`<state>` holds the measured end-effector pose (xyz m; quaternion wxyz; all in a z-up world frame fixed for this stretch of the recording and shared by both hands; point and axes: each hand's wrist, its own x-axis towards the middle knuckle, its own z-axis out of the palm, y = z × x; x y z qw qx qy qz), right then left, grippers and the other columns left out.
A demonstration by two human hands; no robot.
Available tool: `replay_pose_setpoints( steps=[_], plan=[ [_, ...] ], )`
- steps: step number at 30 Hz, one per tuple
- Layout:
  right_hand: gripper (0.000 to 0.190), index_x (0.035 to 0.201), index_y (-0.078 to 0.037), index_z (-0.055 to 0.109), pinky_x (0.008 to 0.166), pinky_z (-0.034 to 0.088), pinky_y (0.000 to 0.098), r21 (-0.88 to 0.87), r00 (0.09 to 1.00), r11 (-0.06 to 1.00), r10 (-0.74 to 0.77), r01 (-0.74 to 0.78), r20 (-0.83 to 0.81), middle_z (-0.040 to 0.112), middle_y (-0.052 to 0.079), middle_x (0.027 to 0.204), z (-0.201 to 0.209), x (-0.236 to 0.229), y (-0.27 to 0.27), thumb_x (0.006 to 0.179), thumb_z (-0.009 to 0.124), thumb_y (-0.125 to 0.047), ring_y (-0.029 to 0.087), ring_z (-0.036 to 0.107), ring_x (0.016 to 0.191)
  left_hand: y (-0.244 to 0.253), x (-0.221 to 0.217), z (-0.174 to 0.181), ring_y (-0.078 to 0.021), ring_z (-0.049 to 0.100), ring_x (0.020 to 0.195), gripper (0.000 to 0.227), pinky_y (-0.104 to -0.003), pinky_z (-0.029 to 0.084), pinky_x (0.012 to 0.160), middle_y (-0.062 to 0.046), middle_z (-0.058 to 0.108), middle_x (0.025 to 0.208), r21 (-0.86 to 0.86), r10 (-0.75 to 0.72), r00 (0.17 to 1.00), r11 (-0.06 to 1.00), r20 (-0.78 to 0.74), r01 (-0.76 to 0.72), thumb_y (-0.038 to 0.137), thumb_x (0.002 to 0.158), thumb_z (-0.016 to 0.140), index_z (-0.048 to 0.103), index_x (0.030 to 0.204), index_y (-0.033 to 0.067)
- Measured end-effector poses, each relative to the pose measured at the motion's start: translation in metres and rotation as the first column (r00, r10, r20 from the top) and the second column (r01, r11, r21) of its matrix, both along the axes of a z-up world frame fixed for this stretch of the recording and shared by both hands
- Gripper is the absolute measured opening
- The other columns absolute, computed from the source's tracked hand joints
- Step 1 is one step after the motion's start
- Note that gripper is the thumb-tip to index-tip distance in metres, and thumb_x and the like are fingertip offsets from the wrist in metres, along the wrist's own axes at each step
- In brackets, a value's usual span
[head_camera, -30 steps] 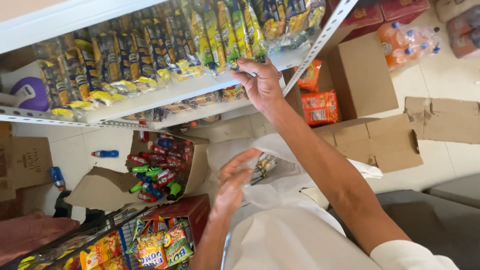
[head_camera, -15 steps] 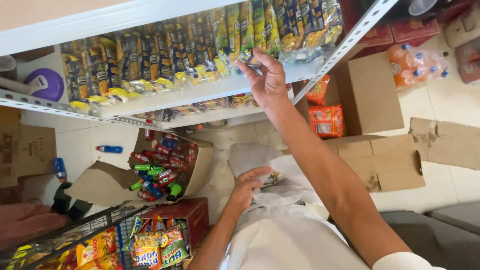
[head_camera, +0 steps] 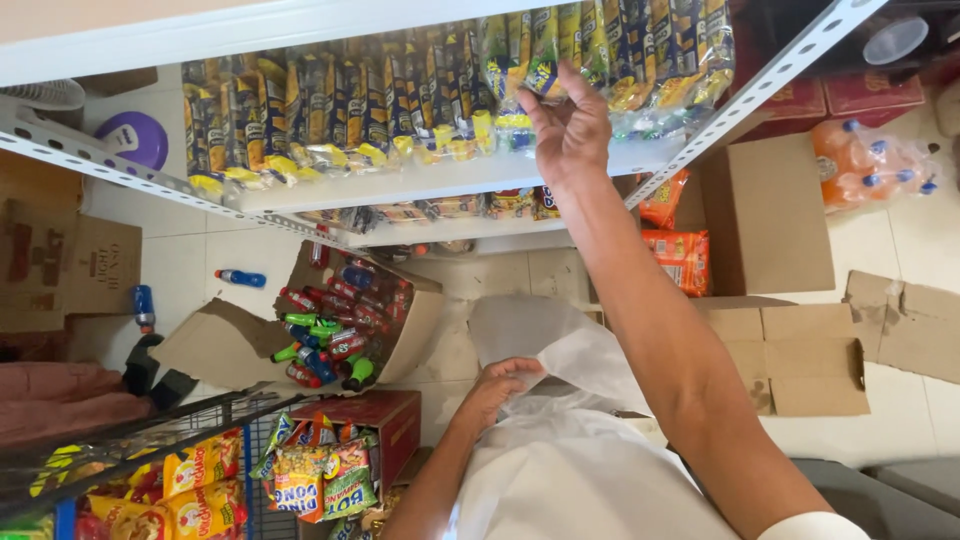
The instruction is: The person takes packaged snack items from a white plastic bag and places them onto a white wire shelf. The person repeatedly reaches into the bag, retrieves stacks of snacks, and arranges them on the shelf.
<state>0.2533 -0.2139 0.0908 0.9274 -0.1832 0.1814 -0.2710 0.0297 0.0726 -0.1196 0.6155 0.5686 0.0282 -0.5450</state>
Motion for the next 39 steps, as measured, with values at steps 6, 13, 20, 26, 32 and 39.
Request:
replay_pose_setpoints(
  steps=[6, 13, 20, 26, 32, 39],
  plan=[
    [0.047, 0.12, 0.009, 0.063, 0.084, 0.068, 0.0432, 0.032, 0.994, 0.998, -0.052, 0.056, -0.093, 0.061, 0.02, 0.103, 0.017, -0.011, 0.011, 0.08, 0.08, -0.008, 0.035, 0.069, 0.095, 0.014, -0.017, -0.086, -0.0105, 0.054, 0.079, 0.021, -0.023, 0.042, 0.069, -0.004, 0.077, 0.109, 0.0, 0.072, 0.996, 0.997, 0.055, -0.072, -0.006, 0.085, 0.062, 0.075, 0.101, -0.0056],
    [0.042, 0.121, 0.012, 0.058, 0.087, 0.067, 0.0446, 0.06, 0.987, 0.994, -0.078, 0.087, -0.14, 0.053, 0.019, 0.104, 0.017, -0.021, 0.008, 0.083, 0.072, 0.001, 0.038, 0.064, 0.099, -0.006, -0.001, -0.009, -0.0064, 0.048, 0.073, 0.029, -0.021, 0.039, 0.064, 0.002, 0.076, 0.111, 0.064, 0.102, 0.994, 0.992, 0.039, -0.105, 0.001, 0.09, 0.06, 0.076, 0.114, 0.0068],
    [0.027, 0.113, 0.013, 0.051, 0.088, 0.066, 0.0457, 0.072, 0.993, 0.996, -0.034, 0.042, -0.116, 0.054, 0.025, 0.112, 0.015, -0.056, 0.021, 0.088, 0.062, 0.007, 0.039, 0.064, 0.103, -0.014, -0.002, -0.024, -0.0107, 0.062, 0.104, 0.044, -0.023, 0.047, 0.09, -0.001, 0.073, 0.122, 0.011, 0.144, 0.989, 0.989, 0.032, -0.145, -0.005, 0.083, 0.059, 0.071, 0.124, 0.0067],
    [0.039, 0.135, -0.008, 0.052, 0.095, 0.058, 0.0449, -0.857, 0.976, 0.516, -0.192, 0.015, -0.098, 0.056, 0.016, 0.128, 0.02, -0.074, 0.053, 0.098, 0.062, -0.001, 0.033, 0.062, 0.112, -0.019, -0.004, -0.039, -0.0156, 0.064, 0.11, 0.042, -0.027, 0.048, 0.098, -0.006, 0.072, 0.122, -0.017, 0.14, 0.99, 0.99, 0.015, -0.14, -0.008, 0.083, 0.057, 0.07, 0.122, 0.0021],
    [0.061, 0.139, -0.018, 0.054, 0.113, 0.032, 0.0649, -0.788, 0.937, -0.601, -0.335, -0.131, 0.1, 0.037, 0.022, 0.148, 0.023, -0.049, 0.043, 0.083, 0.075, -0.008, 0.046, 0.036, 0.139, -0.026, 0.001, -0.018, -0.015, 0.065, 0.107, 0.052, -0.025, 0.051, 0.095, -0.007, 0.071, 0.124, 0.013, 0.128, 0.99, 0.992, 0.05, -0.129, -0.009, 0.079, 0.051, 0.069, 0.127, 0.0019],
    [0.035, 0.108, -0.013, 0.06, 0.078, 0.062, 0.034, -0.973, 0.989, -0.232, 0.144, 0.017, -0.017, 0.067, 0.007, 0.104, -0.034, -0.138, 0.059, 0.086, 0.055, 0.015, 0.02, 0.069, 0.093, -0.022, 0.001, -0.06, -0.0159, 0.057, 0.091, 0.069, -0.025, 0.043, 0.07, -0.008, 0.072, 0.129, -0.001, 0.255, 0.966, 0.967, 0.041, -0.255, -0.013, 0.071, 0.046, 0.067, 0.135, 0.0026]
  ],
)
